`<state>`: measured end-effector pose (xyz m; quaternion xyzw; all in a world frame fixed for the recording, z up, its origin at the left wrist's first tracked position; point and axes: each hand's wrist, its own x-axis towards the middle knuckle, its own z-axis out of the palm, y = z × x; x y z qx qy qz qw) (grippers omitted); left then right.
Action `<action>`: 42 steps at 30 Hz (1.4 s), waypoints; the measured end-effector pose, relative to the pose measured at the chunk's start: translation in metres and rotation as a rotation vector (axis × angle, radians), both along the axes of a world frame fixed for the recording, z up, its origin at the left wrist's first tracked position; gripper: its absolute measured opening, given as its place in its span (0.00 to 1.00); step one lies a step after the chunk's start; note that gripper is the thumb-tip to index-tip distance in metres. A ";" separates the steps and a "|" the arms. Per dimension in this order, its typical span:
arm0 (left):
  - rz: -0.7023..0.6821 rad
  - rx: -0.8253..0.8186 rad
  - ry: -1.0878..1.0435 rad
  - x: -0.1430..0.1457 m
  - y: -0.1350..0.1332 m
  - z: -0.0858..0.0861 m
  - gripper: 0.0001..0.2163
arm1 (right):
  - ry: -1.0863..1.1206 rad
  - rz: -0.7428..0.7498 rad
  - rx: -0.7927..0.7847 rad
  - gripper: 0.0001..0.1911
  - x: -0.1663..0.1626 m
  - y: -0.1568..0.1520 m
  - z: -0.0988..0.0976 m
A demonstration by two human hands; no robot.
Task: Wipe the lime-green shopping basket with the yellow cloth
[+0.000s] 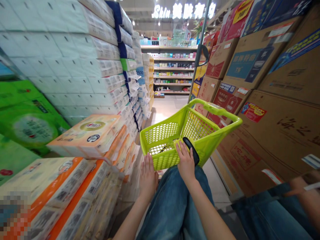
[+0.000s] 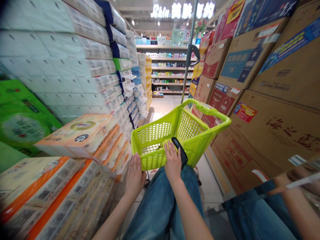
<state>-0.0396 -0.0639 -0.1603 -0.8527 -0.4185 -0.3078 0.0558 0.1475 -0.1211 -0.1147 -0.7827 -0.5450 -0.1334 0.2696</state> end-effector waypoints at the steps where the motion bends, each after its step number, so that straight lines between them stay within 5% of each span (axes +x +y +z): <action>1: -0.004 -0.001 -0.005 0.000 0.000 0.000 0.41 | 0.014 -0.014 0.001 0.41 -0.005 0.002 0.000; 11: 0.058 0.100 0.056 -0.001 0.002 -0.007 0.36 | 0.054 0.241 0.023 0.31 -0.108 0.026 -0.014; 20: -0.006 0.012 0.034 -0.003 0.000 0.001 0.41 | -0.059 0.357 -0.052 0.38 -0.063 0.010 -0.004; 30: -0.021 0.001 -0.009 -0.003 -0.001 0.004 0.40 | -0.032 0.024 -0.038 0.44 0.010 -0.010 0.012; 35: -0.010 0.002 0.003 -0.002 -0.002 0.004 0.40 | 0.010 -0.001 -0.021 0.39 -0.016 0.001 0.007; 42: 0.021 0.045 0.015 -0.001 0.001 -0.004 0.39 | 0.043 0.228 -0.012 0.30 -0.088 0.022 -0.005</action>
